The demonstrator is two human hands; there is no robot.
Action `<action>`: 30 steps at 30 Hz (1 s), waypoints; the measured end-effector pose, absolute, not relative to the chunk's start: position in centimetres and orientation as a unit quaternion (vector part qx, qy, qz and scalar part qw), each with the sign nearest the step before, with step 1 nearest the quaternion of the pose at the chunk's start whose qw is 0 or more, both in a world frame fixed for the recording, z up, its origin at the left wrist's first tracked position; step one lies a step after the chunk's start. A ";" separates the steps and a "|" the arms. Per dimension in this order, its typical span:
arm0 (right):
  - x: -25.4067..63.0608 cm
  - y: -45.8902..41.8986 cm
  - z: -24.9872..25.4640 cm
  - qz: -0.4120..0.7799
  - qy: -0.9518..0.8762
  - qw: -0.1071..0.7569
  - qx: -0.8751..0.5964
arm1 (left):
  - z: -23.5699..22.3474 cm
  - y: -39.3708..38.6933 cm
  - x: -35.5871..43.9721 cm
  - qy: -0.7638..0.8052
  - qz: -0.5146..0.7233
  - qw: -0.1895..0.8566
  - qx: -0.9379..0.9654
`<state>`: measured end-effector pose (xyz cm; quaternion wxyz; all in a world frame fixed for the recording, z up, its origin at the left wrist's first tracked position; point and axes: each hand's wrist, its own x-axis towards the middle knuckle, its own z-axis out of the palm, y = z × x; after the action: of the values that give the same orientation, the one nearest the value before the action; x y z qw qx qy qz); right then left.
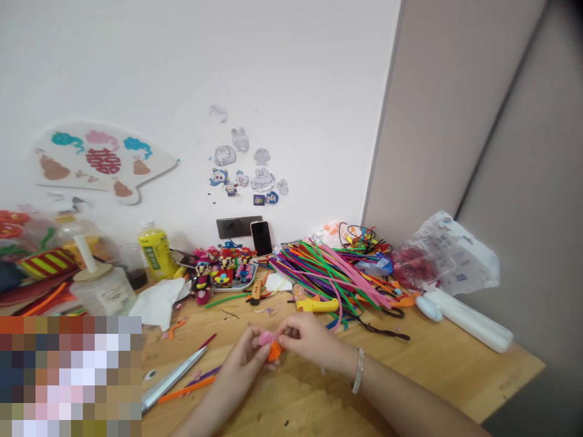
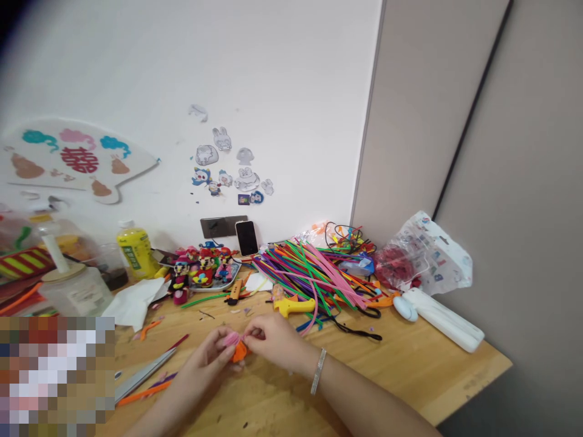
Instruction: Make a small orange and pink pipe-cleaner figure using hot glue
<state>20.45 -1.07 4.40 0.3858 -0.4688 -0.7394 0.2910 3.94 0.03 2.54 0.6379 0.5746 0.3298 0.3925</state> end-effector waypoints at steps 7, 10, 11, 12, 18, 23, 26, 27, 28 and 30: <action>19.1 -2.3 5.0 0.234 -0.730 0.396 -0.505 | 2.9 0.0 3.6 0.398 0.409 0.391 0.722; 18.6 -2.9 5.0 0.148 -0.757 0.375 -0.513 | 3.2 -0.1 3.4 0.433 0.407 0.330 0.733; 18.5 -3.0 4.8 0.118 -0.766 0.370 -0.513 | 3.3 -0.1 3.5 0.438 0.407 0.322 0.734; 18.5 -3.0 4.5 0.092 -0.773 0.366 -0.510 | 3.3 -0.1 3.5 0.437 0.408 0.324 0.733; 18.5 -2.8 3.2 -0.050 -0.823 0.341 -0.451 | 2.2 -0.5 4.5 0.385 0.438 0.561 0.588; 19.2 -2.3 3.7 -0.055 -0.848 0.323 -0.415 | 2.8 -0.8 4.7 0.353 0.429 0.677 0.482; 19.7 -2.0 3.7 -0.042 -0.855 0.329 -0.400 | 3.7 -1.1 4.7 0.335 0.426 0.711 0.448; 19.7 -1.9 3.7 -0.031 -0.854 0.336 -0.395 | 4.0 -1.3 4.7 0.331 0.428 0.718 0.438; 19.8 -1.9 3.7 -0.017 -0.853 0.346 -0.389 | 4.2 -1.3 4.7 0.329 0.429 0.724 0.429; 19.7 -2.0 3.9 0.026 -0.846 0.372 -0.381 | 4.4 -1.4 4.6 0.332 0.429 0.727 0.420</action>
<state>19.74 -1.98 3.94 0.3720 -0.3806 -0.8462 0.0261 4.62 -1.41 4.42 0.7275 0.4200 0.3321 0.4291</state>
